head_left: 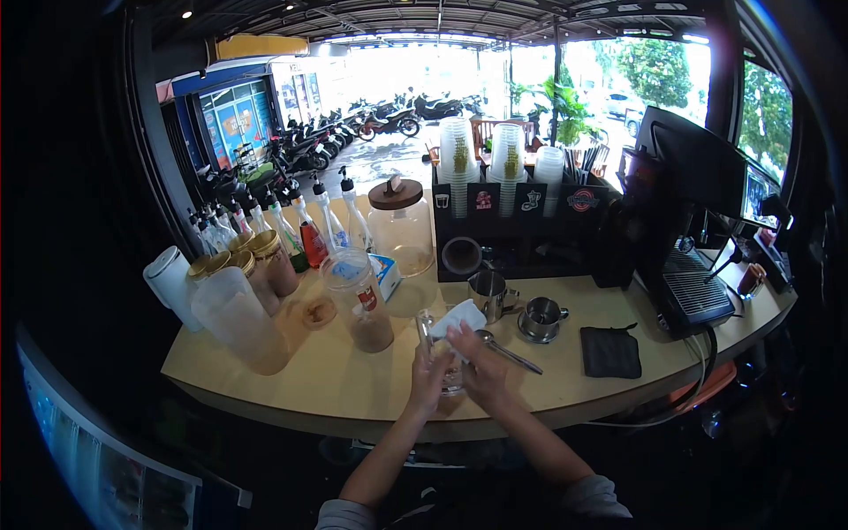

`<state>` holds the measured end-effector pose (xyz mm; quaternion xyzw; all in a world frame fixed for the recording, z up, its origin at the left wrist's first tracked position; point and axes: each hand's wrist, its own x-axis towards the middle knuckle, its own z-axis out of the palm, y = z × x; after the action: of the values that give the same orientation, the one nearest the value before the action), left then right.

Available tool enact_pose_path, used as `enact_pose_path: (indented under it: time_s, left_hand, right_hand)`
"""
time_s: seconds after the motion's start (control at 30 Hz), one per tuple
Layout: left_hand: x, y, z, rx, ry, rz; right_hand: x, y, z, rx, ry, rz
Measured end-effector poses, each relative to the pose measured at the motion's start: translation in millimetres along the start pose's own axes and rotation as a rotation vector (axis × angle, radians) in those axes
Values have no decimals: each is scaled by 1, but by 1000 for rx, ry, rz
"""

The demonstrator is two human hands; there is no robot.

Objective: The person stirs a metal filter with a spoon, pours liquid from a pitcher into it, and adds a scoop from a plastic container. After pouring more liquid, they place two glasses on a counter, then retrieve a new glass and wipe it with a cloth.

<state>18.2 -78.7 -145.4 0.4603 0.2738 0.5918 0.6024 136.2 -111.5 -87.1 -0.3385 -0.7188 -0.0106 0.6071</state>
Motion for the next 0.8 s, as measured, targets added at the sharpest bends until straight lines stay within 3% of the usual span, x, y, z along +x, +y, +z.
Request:
enact_pose_path:
  time_s: [0.07, 0.13, 0.2, 0.27, 0.3, 0.4, 0.53, 0.6, 0.63, 0.67, 0.73, 0.8]
  left_hand:
    - [-3, 0, 0, 96, -37, 31]
    - [-12, 20, 10, 212, -120, 82]
    - [-4, 21, -2, 350, -58, 85]
    - [-2, 53, 5, 983, -142, 547]
    - [-6, 63, 13, 875, -161, 415]
    - [-10, 69, 15, 898, -148, 422]
    - [-5, 52, 3, 725, -147, 438]
    - [-8, 46, -4, 195, -343, -19]
    - [-10, 41, -8, 22, -394, -224]
    - [-12, 35, -9, 21, -392, -221]
    - [-11, 22, -9, -580, -438, -538]
    - [-6, 27, -9, -607, -441, -581]
  right_hand:
    - [19, 1, -11, -51, 17, -30]
    - [31, 4, -23, 38, -98, 97]
    - [42, 2, -40, 97, -137, 100]
    - [52, -3, -60, 225, -589, 412]
    - [51, 2, -56, 372, -636, 392]
    - [55, 4, -65, 493, -736, 415]
    - [62, -6, -72, 352, -867, 339]
    - [63, 0, -70, 355, -785, 45]
    - [63, 5, -68, 356, -787, 41]
    - [61, 11, -66, 346, -786, 61]
    - [61, 13, -64, 334, -784, 81]
    - [61, 9, -57, 209, -640, 150]
